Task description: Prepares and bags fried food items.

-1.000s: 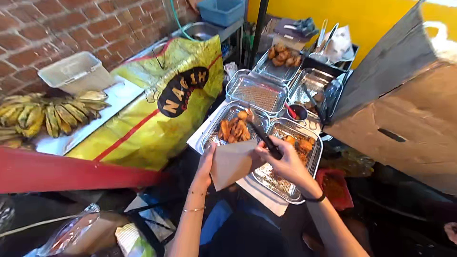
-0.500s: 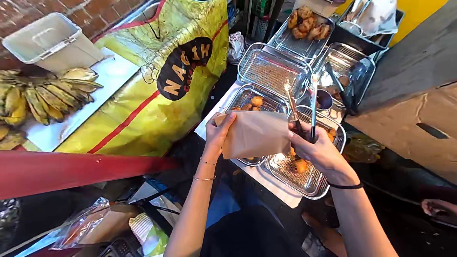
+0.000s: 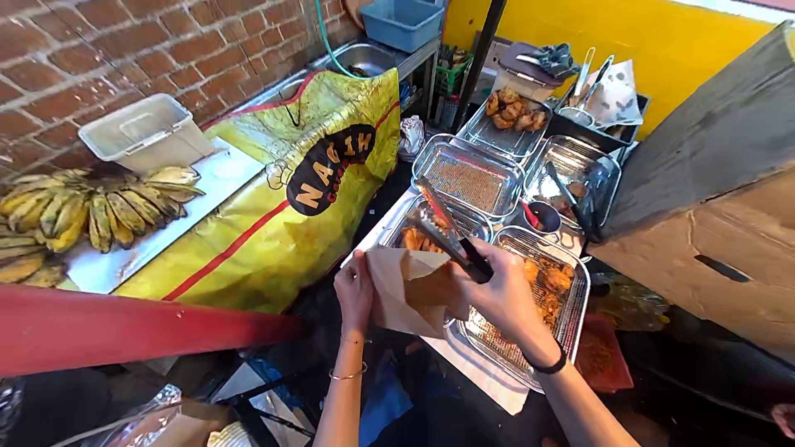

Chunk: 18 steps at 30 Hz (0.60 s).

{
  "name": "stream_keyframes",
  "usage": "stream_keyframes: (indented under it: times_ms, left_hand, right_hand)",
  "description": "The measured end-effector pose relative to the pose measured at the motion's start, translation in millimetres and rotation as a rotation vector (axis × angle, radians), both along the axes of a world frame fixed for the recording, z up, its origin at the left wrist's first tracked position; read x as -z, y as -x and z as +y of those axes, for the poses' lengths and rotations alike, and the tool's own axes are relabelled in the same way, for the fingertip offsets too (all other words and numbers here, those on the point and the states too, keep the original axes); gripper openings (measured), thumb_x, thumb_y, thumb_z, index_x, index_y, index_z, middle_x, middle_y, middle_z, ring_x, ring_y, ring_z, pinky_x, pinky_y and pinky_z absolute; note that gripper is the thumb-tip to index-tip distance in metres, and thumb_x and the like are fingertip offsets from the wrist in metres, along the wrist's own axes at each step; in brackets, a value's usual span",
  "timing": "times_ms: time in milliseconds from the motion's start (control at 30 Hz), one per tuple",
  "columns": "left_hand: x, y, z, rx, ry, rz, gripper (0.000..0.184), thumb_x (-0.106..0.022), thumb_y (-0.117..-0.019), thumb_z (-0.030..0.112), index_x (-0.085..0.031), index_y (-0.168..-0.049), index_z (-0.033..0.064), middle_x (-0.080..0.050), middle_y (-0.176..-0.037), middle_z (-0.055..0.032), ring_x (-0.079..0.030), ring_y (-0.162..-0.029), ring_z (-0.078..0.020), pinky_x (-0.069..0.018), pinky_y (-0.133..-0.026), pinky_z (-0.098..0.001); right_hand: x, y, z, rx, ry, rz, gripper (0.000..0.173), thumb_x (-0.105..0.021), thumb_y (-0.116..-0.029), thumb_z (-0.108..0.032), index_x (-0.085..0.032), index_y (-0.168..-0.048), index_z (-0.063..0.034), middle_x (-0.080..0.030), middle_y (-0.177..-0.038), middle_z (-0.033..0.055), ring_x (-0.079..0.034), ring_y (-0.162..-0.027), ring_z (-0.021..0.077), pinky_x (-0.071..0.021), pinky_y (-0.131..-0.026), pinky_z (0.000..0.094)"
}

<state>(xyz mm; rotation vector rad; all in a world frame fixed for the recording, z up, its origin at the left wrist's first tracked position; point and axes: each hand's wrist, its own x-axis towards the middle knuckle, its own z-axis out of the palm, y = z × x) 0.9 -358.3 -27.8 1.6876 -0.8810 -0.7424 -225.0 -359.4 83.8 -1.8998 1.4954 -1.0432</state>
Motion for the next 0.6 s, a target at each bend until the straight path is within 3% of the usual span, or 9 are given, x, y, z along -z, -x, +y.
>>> stream_keyframes:
  times_ms: [100,167,233,267,300,367,467,533,600]
  left_hand:
    - [3.6,-10.0,7.2,0.145,0.206,0.335,0.055,-0.036,-0.1081,0.052,-0.066,-0.084,0.0128,-0.064,-0.069,0.0043,-0.062,-0.063,-0.0032,-0.0561,-0.061,-0.0250]
    - [-3.5,-6.8,0.5,0.145,0.185,0.427,0.060,-0.031,-0.1090,0.051,-0.068,-0.090,0.0084,-0.067,-0.073,0.0000,-0.066,-0.068,-0.0063,-0.0580,-0.065,-0.0274]
    - [-22.0,2.7,-4.5,0.137,0.008,0.501,0.066,-0.021,-0.1082,0.056,-0.064,-0.118,0.0068,-0.072,-0.097,-0.0067,-0.070,-0.089,-0.0138,-0.0606,-0.078,-0.0353]
    - [-29.7,7.1,-5.2,0.161,-0.070,0.584,0.072,-0.014,-0.1056,0.062,-0.057,-0.135,0.0115,-0.070,-0.114,-0.0073,-0.068,-0.104,-0.0159,-0.0593,-0.087,-0.0392]
    - [-34.2,12.3,-5.5,0.164,-0.119,0.659,0.076,-0.010,-0.1025,0.068,-0.051,-0.142,0.0181,-0.069,-0.122,-0.0052,-0.067,-0.110,-0.0158,-0.0588,-0.089,-0.0407]
    - [-35.0,20.9,-4.2,0.160,-0.139,0.760,0.075,-0.010,-0.1006,0.071,-0.051,-0.143,0.0239,-0.069,-0.123,-0.0029,-0.068,-0.110,-0.0155,-0.0602,-0.086,-0.0414]
    - [-26.0,23.3,-0.1,0.224,-0.078,0.863,0.074,-0.010,-0.1009,0.070,-0.051,-0.142,0.0237,-0.070,-0.122,-0.0032,-0.069,-0.110,-0.0157,-0.0610,-0.086,-0.0413]
    - [-17.4,19.0,2.0,0.280,-0.012,0.878,0.074,-0.008,-0.1014,0.068,-0.047,-0.145,0.0223,-0.069,-0.125,-0.0026,-0.067,-0.113,-0.0135,-0.0601,-0.091,-0.0398]
    - [-9.7,12.3,2.5,0.289,0.050,0.820,0.073,-0.006,-0.1032,0.064,-0.045,-0.146,0.0189,-0.068,-0.126,-0.0012,-0.066,-0.113,-0.0093,-0.0593,-0.093,-0.0349]
  right_hand:
    - [-16.3,13.2,2.9,0.052,0.079,0.037,0.006,-0.071,-0.0791,-0.022,-0.069,-0.084,-0.0219,-0.059,-0.065,-0.0130,-0.053,-0.055,-0.0026,-0.0432,-0.047,0.0189]
    - [-20.9,14.6,5.0,0.047,0.096,0.040,0.006,-0.070,-0.0773,-0.023,-0.068,-0.083,-0.0216,-0.059,-0.065,-0.0134,-0.054,-0.056,-0.0033,-0.0441,-0.049,0.0186]
    - [-19.9,11.6,6.0,0.029,0.097,0.041,0.007,-0.070,-0.0767,-0.024,-0.068,-0.082,-0.0210,-0.059,-0.066,-0.0126,-0.055,-0.058,-0.0023,-0.0451,-0.050,0.0200]
    - [-17.5,9.7,5.9,0.013,0.102,0.031,0.007,-0.069,-0.0772,-0.023,-0.068,-0.083,-0.0201,-0.060,-0.067,-0.0117,-0.056,-0.059,-0.0012,-0.0459,-0.051,0.0210]
    - [-15.1,8.1,5.6,-0.005,0.104,0.016,0.008,-0.069,-0.0781,-0.023,-0.069,-0.085,-0.0189,-0.061,-0.068,-0.0106,-0.057,-0.059,-0.0005,-0.0468,-0.051,0.0211]
    - [-11.3,4.9,4.7,-0.023,0.109,-0.003,0.008,-0.070,-0.0790,-0.022,-0.069,-0.085,-0.0173,-0.061,-0.068,-0.0094,-0.055,-0.059,0.0005,-0.0459,-0.052,0.0210]
    - [-7.9,4.0,0.1,-0.034,0.111,-0.031,0.009,-0.070,-0.0809,-0.023,-0.069,-0.088,-0.0169,-0.061,-0.069,-0.0092,-0.056,-0.059,0.0004,-0.0464,-0.053,0.0208]
    - [-6.7,7.8,-4.6,-0.037,0.027,-0.110,0.009,-0.072,-0.0842,-0.024,-0.069,-0.090,-0.0172,-0.062,-0.069,-0.0085,-0.057,-0.060,0.0011,-0.0475,-0.053,0.0211]
    - [-4.5,16.7,-10.1,-0.059,-0.119,-0.244,0.018,-0.073,-0.0920,-0.032,-0.070,-0.101,-0.0164,-0.063,-0.072,-0.0054,-0.056,-0.057,0.0045,-0.0471,-0.052,0.0230]
